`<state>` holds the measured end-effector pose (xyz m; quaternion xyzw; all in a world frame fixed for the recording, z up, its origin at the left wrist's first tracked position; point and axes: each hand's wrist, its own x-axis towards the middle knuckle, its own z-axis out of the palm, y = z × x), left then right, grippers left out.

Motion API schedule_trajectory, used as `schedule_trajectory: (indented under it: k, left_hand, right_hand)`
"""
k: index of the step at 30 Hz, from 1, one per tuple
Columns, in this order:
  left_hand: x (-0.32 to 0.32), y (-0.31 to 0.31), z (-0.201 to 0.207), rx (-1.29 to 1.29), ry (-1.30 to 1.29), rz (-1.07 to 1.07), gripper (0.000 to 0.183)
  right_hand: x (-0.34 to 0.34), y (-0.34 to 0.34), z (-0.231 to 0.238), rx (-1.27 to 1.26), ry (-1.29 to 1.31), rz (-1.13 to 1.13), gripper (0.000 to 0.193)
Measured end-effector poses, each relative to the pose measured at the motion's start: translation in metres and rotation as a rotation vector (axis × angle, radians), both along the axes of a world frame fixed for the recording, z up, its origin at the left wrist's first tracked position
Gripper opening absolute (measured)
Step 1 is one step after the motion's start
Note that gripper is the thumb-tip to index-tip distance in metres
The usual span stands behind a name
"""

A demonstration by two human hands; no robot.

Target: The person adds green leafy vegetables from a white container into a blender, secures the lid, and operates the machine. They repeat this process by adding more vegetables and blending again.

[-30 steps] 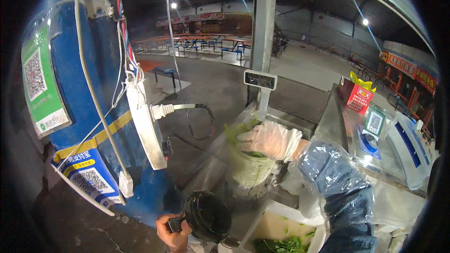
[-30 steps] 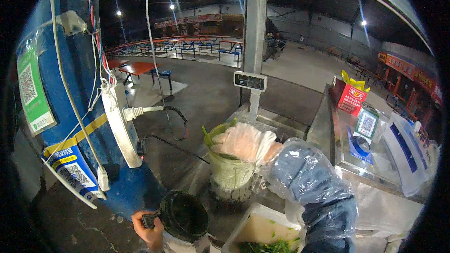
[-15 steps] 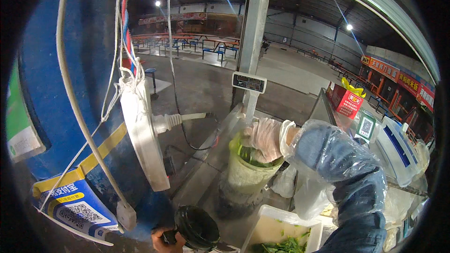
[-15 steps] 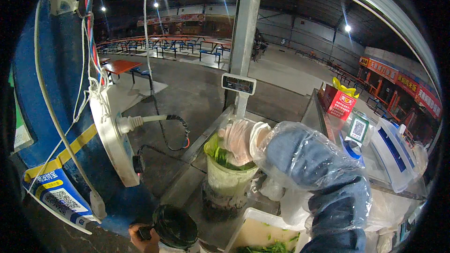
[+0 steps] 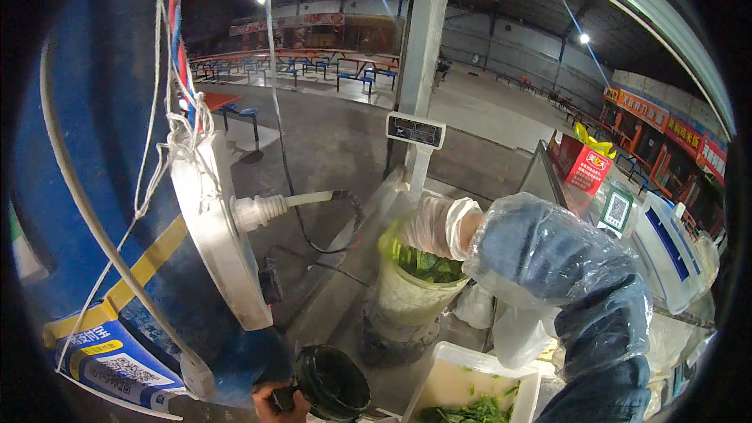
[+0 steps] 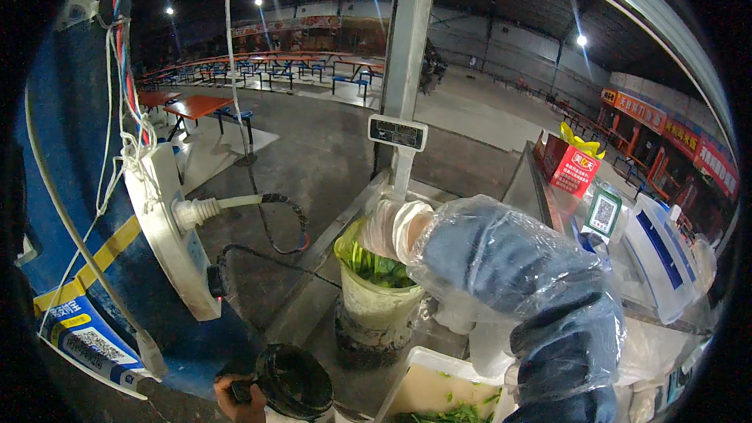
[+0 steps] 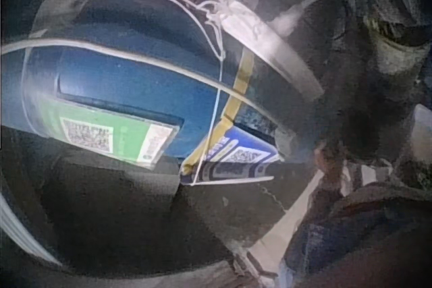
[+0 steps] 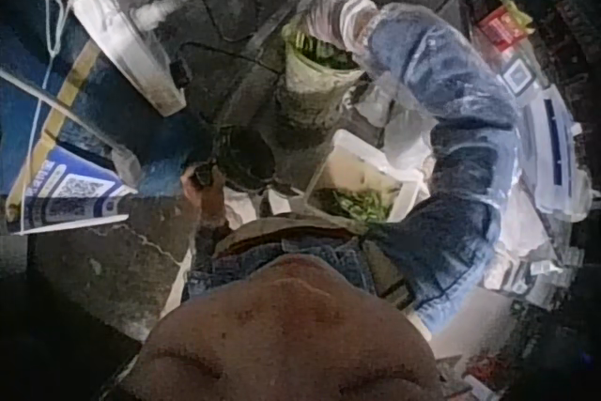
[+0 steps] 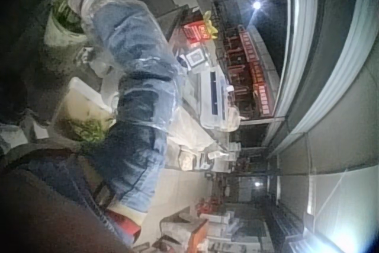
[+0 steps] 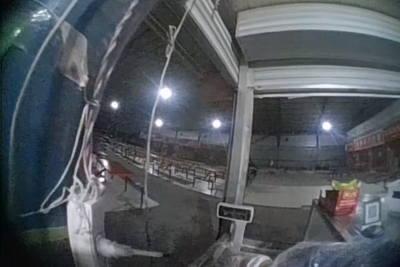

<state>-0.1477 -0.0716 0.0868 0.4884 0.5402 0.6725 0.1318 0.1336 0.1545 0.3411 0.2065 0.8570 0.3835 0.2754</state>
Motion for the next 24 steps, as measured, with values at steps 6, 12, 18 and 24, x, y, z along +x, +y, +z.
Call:
schedule_trajectory:
  k: [6,12,18,24]
  left_hand:
    - [-0.006,-0.002,-0.003,-0.026,0.051,-0.013,0.035]
    - [0.009,0.0,0.019,0.092,-0.198,-0.165,0.034]
    - [0.013,0.001,0.029,0.051,-0.158,-0.161,0.034]
    - [-0.003,0.0,0.017,-0.155,0.116,-0.03,0.033]
  right_hand:
    - [0.025,0.025,-0.026,-0.305,0.13,-0.233,0.021]
    - [0.045,0.011,0.012,-0.458,0.274,-0.552,0.019]
    - [0.021,-0.008,-0.006,-0.259,0.126,-0.382,0.01]
    - [0.005,-0.01,-0.03,-0.28,0.209,-0.104,0.005]
